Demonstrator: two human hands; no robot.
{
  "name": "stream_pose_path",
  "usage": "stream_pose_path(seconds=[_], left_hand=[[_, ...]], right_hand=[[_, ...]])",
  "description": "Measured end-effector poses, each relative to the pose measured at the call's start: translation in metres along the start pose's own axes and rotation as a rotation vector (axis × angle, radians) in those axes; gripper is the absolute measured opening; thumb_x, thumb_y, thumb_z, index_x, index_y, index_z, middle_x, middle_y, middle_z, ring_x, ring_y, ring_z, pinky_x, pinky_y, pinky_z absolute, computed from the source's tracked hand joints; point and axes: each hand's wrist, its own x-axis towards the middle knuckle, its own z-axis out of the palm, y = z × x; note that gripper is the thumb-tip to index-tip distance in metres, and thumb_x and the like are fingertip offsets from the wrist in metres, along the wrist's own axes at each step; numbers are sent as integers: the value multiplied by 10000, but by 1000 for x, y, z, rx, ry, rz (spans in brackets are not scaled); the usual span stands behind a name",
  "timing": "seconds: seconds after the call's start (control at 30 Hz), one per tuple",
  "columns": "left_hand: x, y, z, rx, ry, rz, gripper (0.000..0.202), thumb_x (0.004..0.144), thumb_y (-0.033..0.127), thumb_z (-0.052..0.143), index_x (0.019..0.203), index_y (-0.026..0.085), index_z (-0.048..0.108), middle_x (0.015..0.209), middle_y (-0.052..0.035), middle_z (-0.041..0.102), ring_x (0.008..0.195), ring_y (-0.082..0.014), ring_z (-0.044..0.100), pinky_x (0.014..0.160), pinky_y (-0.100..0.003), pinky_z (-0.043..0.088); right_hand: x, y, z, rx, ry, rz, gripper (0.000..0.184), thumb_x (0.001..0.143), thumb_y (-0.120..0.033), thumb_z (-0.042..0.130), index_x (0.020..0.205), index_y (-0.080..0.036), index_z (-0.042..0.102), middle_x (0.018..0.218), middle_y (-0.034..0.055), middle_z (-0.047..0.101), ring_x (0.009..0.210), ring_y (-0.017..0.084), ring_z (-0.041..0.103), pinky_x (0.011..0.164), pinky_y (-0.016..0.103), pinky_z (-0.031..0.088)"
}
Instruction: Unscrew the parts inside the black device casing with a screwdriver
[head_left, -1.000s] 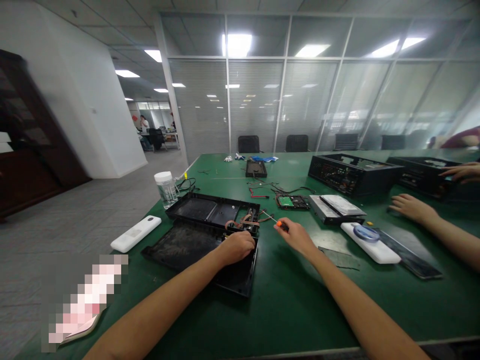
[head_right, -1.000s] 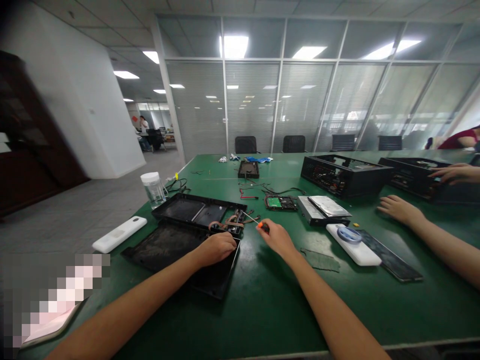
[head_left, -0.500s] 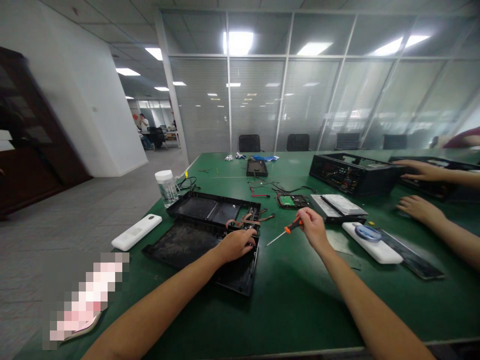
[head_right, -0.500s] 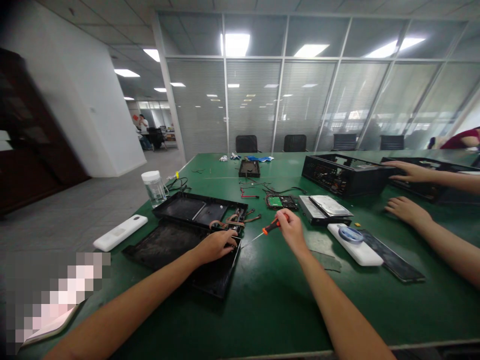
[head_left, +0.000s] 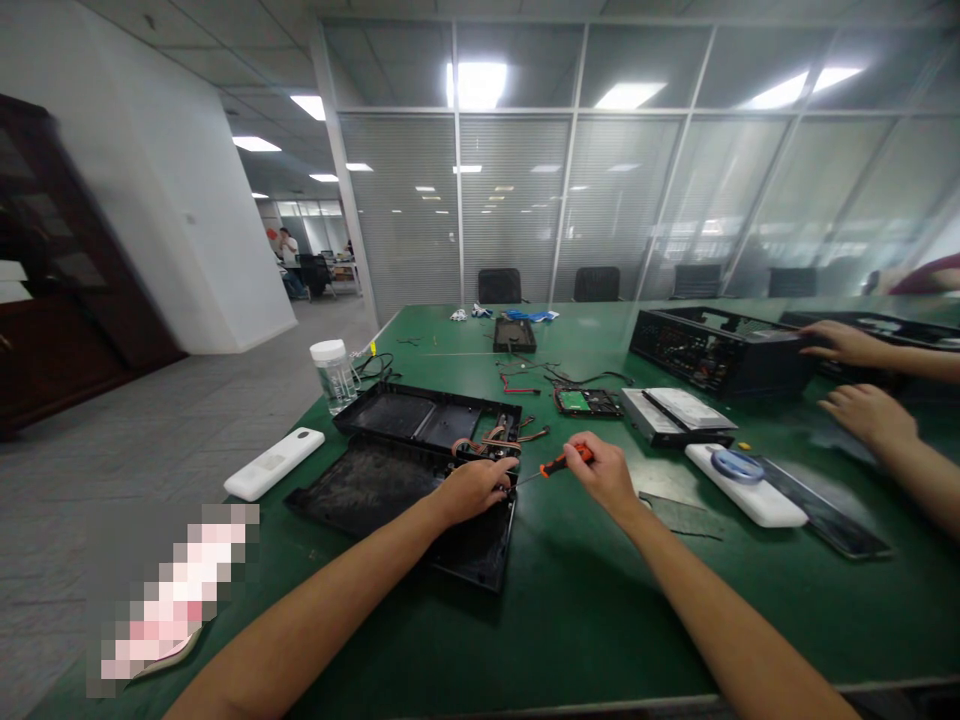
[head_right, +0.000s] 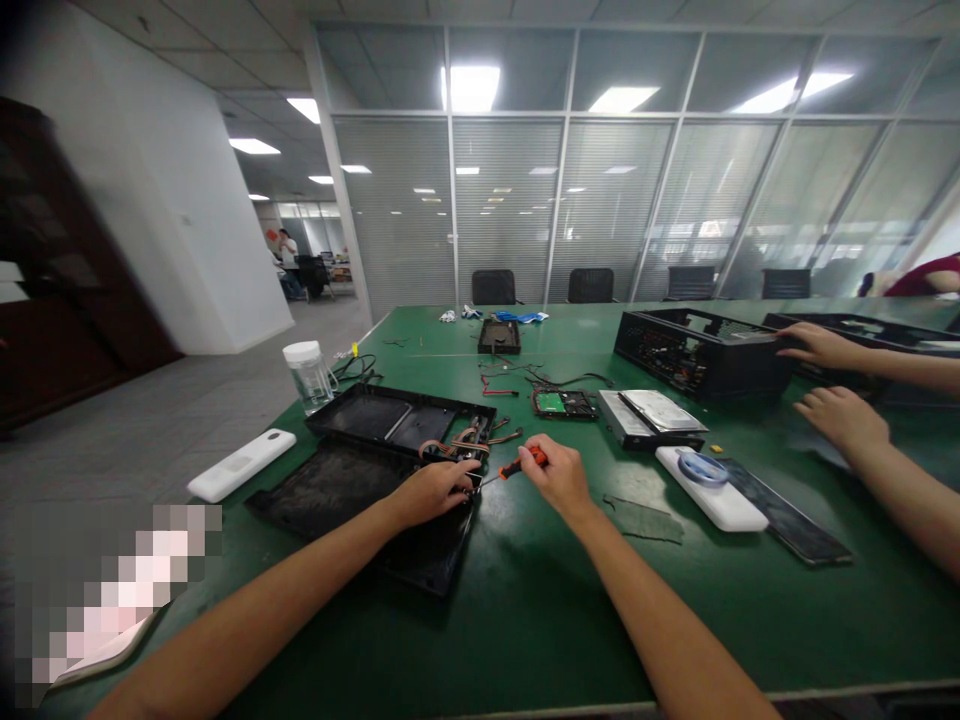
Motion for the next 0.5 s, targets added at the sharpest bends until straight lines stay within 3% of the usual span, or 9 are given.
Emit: stream_pose_path(seconds=[0.23,0.4,0.5], left_hand=[[1,0,1,-7,-8,-10,557,797,174,563,1292,179,307,991,-36,635,1030,-182,529,906,-297,373],[2,-1,1,1,-13,-16,564,791,184,572,1291,180,312,1001,-42,630,1034,-187,528,906,-298,377],[2,-2,2,10,-11,-19,570,783,169,578,1285,186,309,1004,-39,628,1024,-188,532,894,-298,385]], right_hand=[[4,-14,-5,-183,-86,-83,318,854,-391,379,747,-176,588,629,18,606,571,125,542,578,217,342],[29,-61,-29,-537,-364,-91,440,873,-486,299,759,-166,580,662,80,641,618,190,591,553,249,303],[46,-88,-40,-568,-561,-91,368,889,-396,278,932,-157,554,754,101,659,674,210,606,564,257,314]])
